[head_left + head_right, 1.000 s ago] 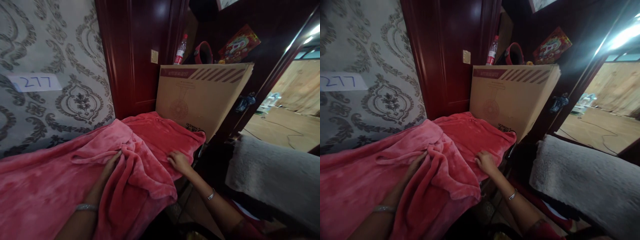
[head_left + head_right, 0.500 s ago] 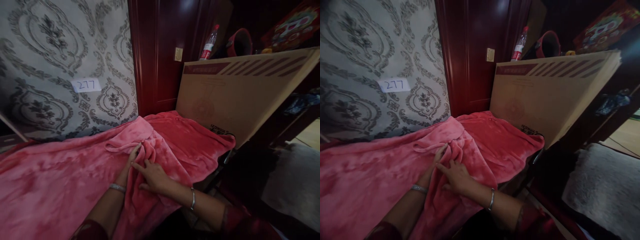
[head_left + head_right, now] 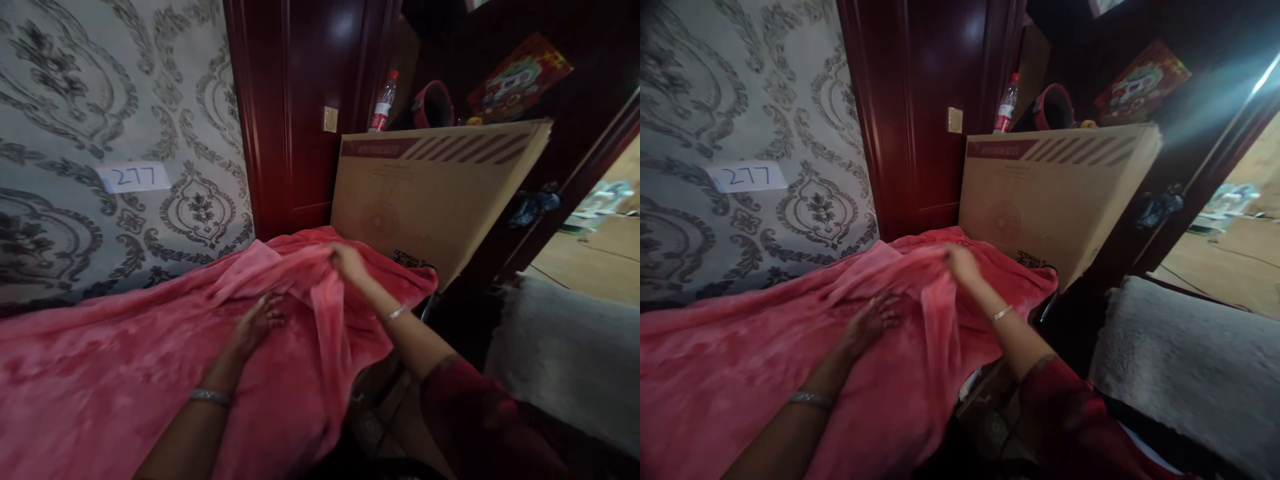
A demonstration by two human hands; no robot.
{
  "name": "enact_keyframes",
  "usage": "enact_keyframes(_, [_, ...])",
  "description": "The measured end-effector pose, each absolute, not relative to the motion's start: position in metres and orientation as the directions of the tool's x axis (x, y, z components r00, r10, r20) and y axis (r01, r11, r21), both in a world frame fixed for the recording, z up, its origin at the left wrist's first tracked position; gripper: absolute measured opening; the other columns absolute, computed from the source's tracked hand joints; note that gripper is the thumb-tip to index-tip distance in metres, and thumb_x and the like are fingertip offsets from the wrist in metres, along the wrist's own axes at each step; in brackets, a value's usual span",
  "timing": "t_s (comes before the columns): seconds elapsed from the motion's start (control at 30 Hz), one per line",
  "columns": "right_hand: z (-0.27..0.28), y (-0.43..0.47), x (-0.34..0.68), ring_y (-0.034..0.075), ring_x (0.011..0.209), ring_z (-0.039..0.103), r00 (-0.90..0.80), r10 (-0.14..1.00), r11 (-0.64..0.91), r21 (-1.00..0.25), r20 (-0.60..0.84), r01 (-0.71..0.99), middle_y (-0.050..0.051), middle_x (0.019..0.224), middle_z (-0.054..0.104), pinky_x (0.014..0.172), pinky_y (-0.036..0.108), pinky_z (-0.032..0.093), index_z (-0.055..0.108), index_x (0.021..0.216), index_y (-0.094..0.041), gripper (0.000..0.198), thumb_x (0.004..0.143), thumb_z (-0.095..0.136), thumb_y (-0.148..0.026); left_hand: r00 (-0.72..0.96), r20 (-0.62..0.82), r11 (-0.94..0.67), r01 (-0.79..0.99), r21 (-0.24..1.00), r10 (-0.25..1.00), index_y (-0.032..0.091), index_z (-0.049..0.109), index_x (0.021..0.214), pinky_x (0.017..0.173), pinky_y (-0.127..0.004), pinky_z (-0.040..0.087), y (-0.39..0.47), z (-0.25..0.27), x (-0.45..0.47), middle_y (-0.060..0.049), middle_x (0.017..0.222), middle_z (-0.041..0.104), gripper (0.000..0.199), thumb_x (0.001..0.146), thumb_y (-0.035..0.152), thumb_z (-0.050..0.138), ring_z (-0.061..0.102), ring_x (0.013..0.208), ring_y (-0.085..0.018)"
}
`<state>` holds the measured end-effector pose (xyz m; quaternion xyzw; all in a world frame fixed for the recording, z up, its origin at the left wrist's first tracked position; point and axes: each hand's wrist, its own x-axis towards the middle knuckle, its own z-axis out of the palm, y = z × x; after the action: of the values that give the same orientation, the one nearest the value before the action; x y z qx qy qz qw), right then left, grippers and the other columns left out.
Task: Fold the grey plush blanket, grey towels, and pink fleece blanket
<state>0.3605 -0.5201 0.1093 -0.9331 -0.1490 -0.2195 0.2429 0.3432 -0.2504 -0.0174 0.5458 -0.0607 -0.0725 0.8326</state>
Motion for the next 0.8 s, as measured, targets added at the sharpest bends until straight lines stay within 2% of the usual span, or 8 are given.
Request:
enact_keyframes(0.1, [0.136, -0.603, 0.384, 0.031, 0.121, 0.049, 0.773, -0.261, -0.874, -0.482, 0.578, 0.065, 0.026, 0.131, 0.054, 0.100, 0.045, 0.040, 0.058, 0.129, -0.001, 0.049, 0.088, 0.031, -0.004, 0.958, 0.015, 0.443, 0.119, 0.888, -0.286, 0.019, 0.068, 0.116, 0.077, -0.038, 0.056, -0.255, -0.015, 0.343, -0.013, 0.119, 0.070, 0.057, 0.069, 0.049, 0.083, 0.069, 0.089, -0.024])
enact_keyframes(0.17, [0.126, -0.631, 0.386, 0.031, 0.127, 0.045, 0.594, -0.410, -0.851, -0.524, 0.692, 0.024, 0.023, 0.139, 0.050, 0.105, 0.045, 0.038, 0.054, 0.136, -0.006, 0.054, 0.085, 0.038, -0.009, 0.953, 0.003, 0.438, 0.136, 0.889, -0.302, 0.016, 0.069, 0.113, 0.075, -0.036, 0.055, -0.257, -0.015, 0.344, -0.013, 0.109, 0.072, 0.059, 0.066, 0.046, 0.087, 0.069, 0.085, -0.023])
enact_keyframes(0.27, [0.076, -0.630, 0.378, 0.028, 0.127, 0.048, 0.607, -0.252, -0.876, -0.444, 0.754, 0.188, 0.018, 0.135, 0.057, 0.109, 0.044, 0.038, 0.056, 0.136, -0.012, 0.052, 0.086, 0.042, -0.014, 0.959, -0.013, 0.411, 0.133, 0.902, -0.282, 0.013, 0.070, 0.110, 0.071, -0.033, 0.054, -0.260, -0.016, 0.345, -0.012, 0.100, 0.072, 0.059, 0.064, 0.043, 0.089, 0.068, 0.078, -0.021])
enact_keyframes(0.4, [0.006, -0.605, 0.369, 0.026, 0.124, 0.054, 0.840, -0.093, -0.883, -0.434, 0.535, 0.179, 0.015, 0.130, 0.063, 0.109, 0.042, 0.041, 0.062, 0.130, -0.014, 0.045, 0.087, 0.047, -0.018, 0.974, -0.015, 0.313, 0.087, 0.946, -0.226, 0.014, 0.070, 0.112, 0.071, -0.032, 0.052, -0.264, -0.016, 0.340, -0.012, 0.100, 0.073, 0.059, 0.063, 0.039, 0.089, 0.067, 0.077, -0.019])
enact_keyframes(0.53, [-0.017, -0.610, 0.373, 0.029, 0.125, 0.055, 0.885, -0.209, -0.890, -0.456, 0.416, 0.004, 0.019, 0.128, 0.063, 0.106, 0.040, 0.043, 0.063, 0.128, -0.009, 0.042, 0.089, 0.055, -0.024, 0.987, 0.031, 0.081, -0.018, 0.997, -0.160, 0.016, 0.072, 0.106, 0.073, -0.034, 0.051, -0.274, -0.014, 0.334, -0.009, 0.097, 0.073, 0.051, 0.063, 0.041, 0.085, 0.066, 0.078, -0.021])
enact_keyframes(0.63, [-0.013, -0.624, 0.382, 0.034, 0.127, 0.052, 0.876, -0.325, -0.877, -0.460, 0.357, -0.138, 0.023, 0.134, 0.057, 0.102, 0.044, 0.046, 0.059, 0.134, -0.009, 0.051, 0.091, 0.060, -0.036, 0.958, 0.227, -0.221, -0.263, 0.939, -0.177, 0.018, 0.074, 0.098, 0.080, -0.038, 0.049, -0.287, -0.012, 0.327, -0.009, 0.096, 0.072, 0.037, 0.068, 0.039, 0.078, 0.064, 0.085, -0.025])
enact_keyframes(0.73, [-0.008, -0.634, 0.390, 0.038, 0.129, 0.051, 0.860, -0.398, -0.860, -0.457, 0.319, -0.228, 0.025, 0.140, 0.051, 0.098, 0.047, 0.048, 0.056, 0.139, -0.011, 0.059, 0.089, 0.066, -0.041, 0.849, 0.382, -0.433, -0.519, 0.738, -0.366, 0.021, 0.074, 0.098, 0.087, -0.041, 0.046, -0.304, -0.008, 0.312, -0.010, 0.102, 0.071, 0.028, 0.076, 0.038, 0.072, 0.063, 0.093, -0.027])
enact_keyframes(0.8, [-0.007, -0.641, 0.393, 0.041, 0.129, 0.049, 0.835, -0.455, -0.840, -0.459, 0.308, -0.288, 0.028, 0.142, 0.047, 0.095, 0.050, 0.048, 0.054, 0.141, -0.012, 0.059, 0.088, 0.065, -0.037, 0.751, 0.351, -0.458, -0.633, 0.624, -0.559, 0.021, 0.072, 0.096, 0.086, -0.040, 0.045, -0.316, -0.005, 0.300, -0.009, 0.100, 0.070, 0.025, 0.080, 0.041, 0.069, 0.061, 0.092, -0.026])
